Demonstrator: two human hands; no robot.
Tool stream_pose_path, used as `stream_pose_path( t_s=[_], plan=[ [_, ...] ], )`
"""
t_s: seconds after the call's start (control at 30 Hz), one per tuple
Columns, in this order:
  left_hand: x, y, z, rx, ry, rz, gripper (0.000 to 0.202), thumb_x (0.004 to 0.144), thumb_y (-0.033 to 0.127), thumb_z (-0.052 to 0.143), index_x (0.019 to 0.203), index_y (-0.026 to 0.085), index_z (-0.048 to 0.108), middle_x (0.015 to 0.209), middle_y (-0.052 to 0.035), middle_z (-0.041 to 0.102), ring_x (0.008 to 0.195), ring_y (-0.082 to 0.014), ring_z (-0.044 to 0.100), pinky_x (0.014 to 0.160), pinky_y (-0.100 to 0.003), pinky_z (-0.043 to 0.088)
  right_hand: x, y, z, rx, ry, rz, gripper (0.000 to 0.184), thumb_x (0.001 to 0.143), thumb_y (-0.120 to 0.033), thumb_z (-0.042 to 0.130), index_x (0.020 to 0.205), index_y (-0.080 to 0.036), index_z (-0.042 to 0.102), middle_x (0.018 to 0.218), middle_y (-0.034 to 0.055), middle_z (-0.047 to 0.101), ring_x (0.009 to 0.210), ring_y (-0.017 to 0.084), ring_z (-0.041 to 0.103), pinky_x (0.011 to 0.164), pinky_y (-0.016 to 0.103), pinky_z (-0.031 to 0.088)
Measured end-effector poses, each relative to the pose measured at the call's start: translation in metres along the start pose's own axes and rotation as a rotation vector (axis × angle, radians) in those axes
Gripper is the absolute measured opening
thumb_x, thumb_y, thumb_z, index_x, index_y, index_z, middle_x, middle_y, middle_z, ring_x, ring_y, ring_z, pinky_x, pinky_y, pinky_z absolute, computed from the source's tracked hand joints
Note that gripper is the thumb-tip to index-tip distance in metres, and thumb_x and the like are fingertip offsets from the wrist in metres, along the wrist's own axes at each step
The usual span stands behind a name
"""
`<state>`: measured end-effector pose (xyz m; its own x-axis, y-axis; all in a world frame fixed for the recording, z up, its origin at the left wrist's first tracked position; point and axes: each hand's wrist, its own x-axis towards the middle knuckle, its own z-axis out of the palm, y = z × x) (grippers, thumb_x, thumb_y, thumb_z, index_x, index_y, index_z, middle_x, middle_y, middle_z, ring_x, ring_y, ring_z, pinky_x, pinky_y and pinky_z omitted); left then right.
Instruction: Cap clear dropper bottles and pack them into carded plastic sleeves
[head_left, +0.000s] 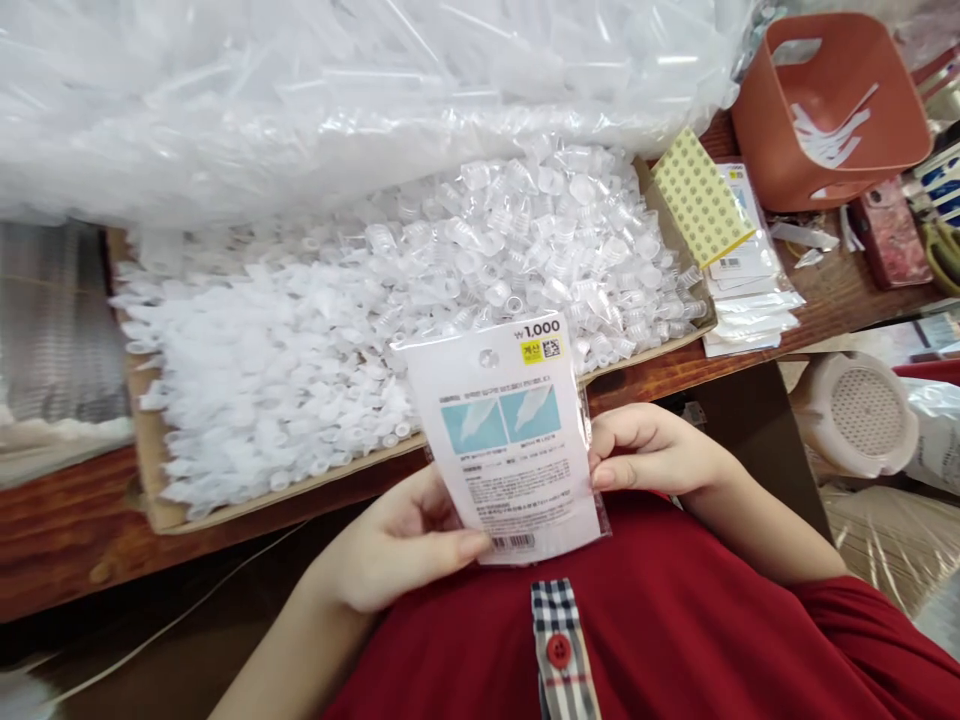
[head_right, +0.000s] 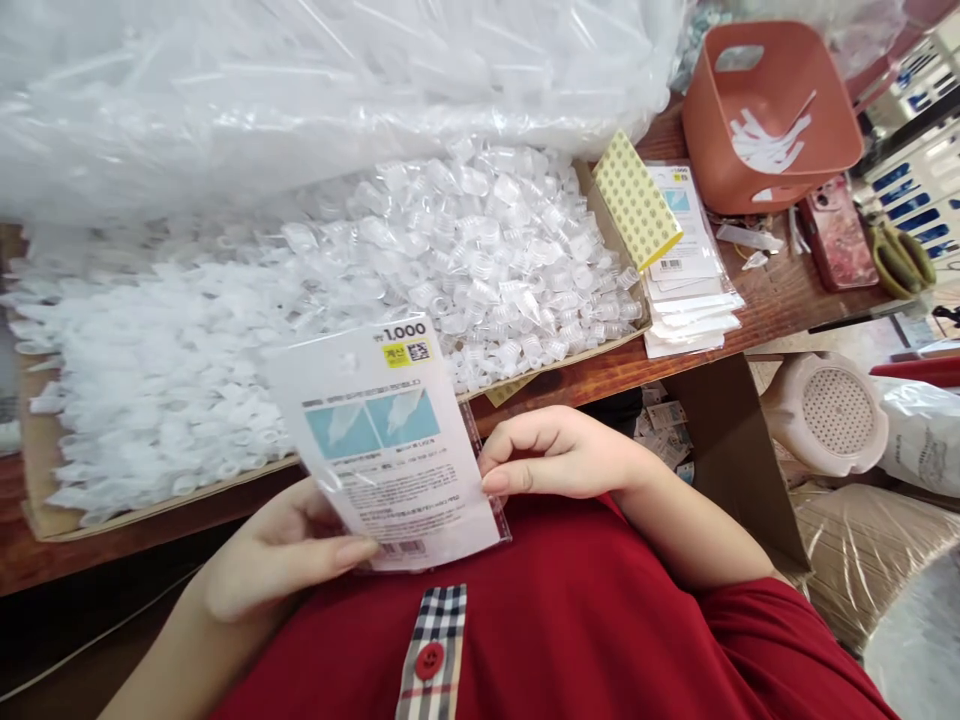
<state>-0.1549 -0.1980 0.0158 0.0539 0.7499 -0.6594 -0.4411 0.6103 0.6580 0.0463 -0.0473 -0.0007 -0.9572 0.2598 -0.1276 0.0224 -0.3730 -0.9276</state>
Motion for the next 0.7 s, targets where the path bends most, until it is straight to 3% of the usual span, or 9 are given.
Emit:
stream_pose_path(
  t_s=[0.17, 0.3, 0.5, 0.6, 0.63, 0.7],
  plan=[
    [0.011, 0.011, -0.003, -0.198, -0.115, -0.087, 0.038, 0.054, 0.015, 0.072, 0.089, 0.027, 0.079, 0.087, -0.0018, 0.08, 0.083, -0.029, 0.075, 0.073, -0.036, 0.06, 0.003, 0.007, -0.002, 0.117, -0.02, -0.056, 0.008, 0.085, -0.024, 0.067, 0.081, -0.016, 0.066, 0.078, 0.0016, 0.067, 0.074, 0.012, 0.064, 0.071, 0.026, 0.053],
    [0.018, 0.018, 0.0, -0.187, -0.2, -0.128, 0.034, 0.055, 0.02, 0.071, 0.088, 0.024, 0.079, 0.088, -0.0047, 0.081, 0.084, -0.0321, 0.075, 0.076, -0.041, 0.059, 0.006, 0.007, -0.003, 0.052, 0.016, -0.099, 0.017, 0.084, -0.032, 0.066, 0.078, -0.017, 0.065, 0.083, 0.0038, 0.066, 0.08, 0.016, 0.063, 0.078, 0.033, 0.052],
    [0.014, 0.021, 0.023, 0.005, 0.06, 0.104, 0.037, 0.064, 0.026, 0.081, 0.1, 0.022, 0.07, 0.107, -0.0064, 0.077, 0.101, -0.0312, 0.07, 0.087, -0.041, 0.057, 0.004, -0.009, -0.003, -0.407, 0.051, -0.175, 0.02, 0.093, -0.03, 0.052, 0.079, -0.018, 0.06, 0.081, 0.0027, 0.058, 0.081, 0.015, 0.058, 0.077, 0.031, 0.049],
    [0.014, 0.023, 0.034, 0.098, 0.17, 0.183, 0.039, 0.068, 0.032, 0.08, 0.103, 0.019, 0.068, 0.112, -0.0085, 0.075, 0.106, -0.0317, 0.068, 0.092, -0.042, 0.055, 0.001, -0.014, 0.005, -0.526, 0.189, -0.171, 0.013, 0.093, -0.029, 0.05, 0.092, -0.017, 0.057, 0.087, 0.0043, 0.059, 0.08, 0.015, 0.057, 0.076, 0.03, 0.05],
    [0.014, 0.023, 0.037, 0.127, 0.198, 0.211, 0.04, 0.069, 0.034, 0.079, 0.104, 0.018, 0.068, 0.114, -0.0092, 0.074, 0.108, -0.0319, 0.067, 0.094, -0.042, 0.054, 0.001, -0.015, 0.009, -0.546, 0.257, -0.162, 0.016, 0.09, -0.03, 0.054, 0.1, -0.017, 0.055, 0.092, 0.0057, 0.06, 0.082, 0.016, 0.058, 0.076, 0.031, 0.05],
    [0.016, 0.024, 0.042, 0.189, 0.229, 0.251, 0.042, 0.071, 0.037, 0.077, 0.106, 0.017, 0.068, 0.112, -0.0098, 0.075, 0.111, -0.0321, 0.065, 0.097, -0.042, 0.052, 0.002, -0.015, 0.016, -0.606, 0.367, -0.126, 0.039, 0.082, -0.034, 0.066, 0.113, -0.016, 0.05, 0.102, 0.0097, 0.062, 0.087, 0.019, 0.06, 0.077, 0.033, 0.051]
  ],
)
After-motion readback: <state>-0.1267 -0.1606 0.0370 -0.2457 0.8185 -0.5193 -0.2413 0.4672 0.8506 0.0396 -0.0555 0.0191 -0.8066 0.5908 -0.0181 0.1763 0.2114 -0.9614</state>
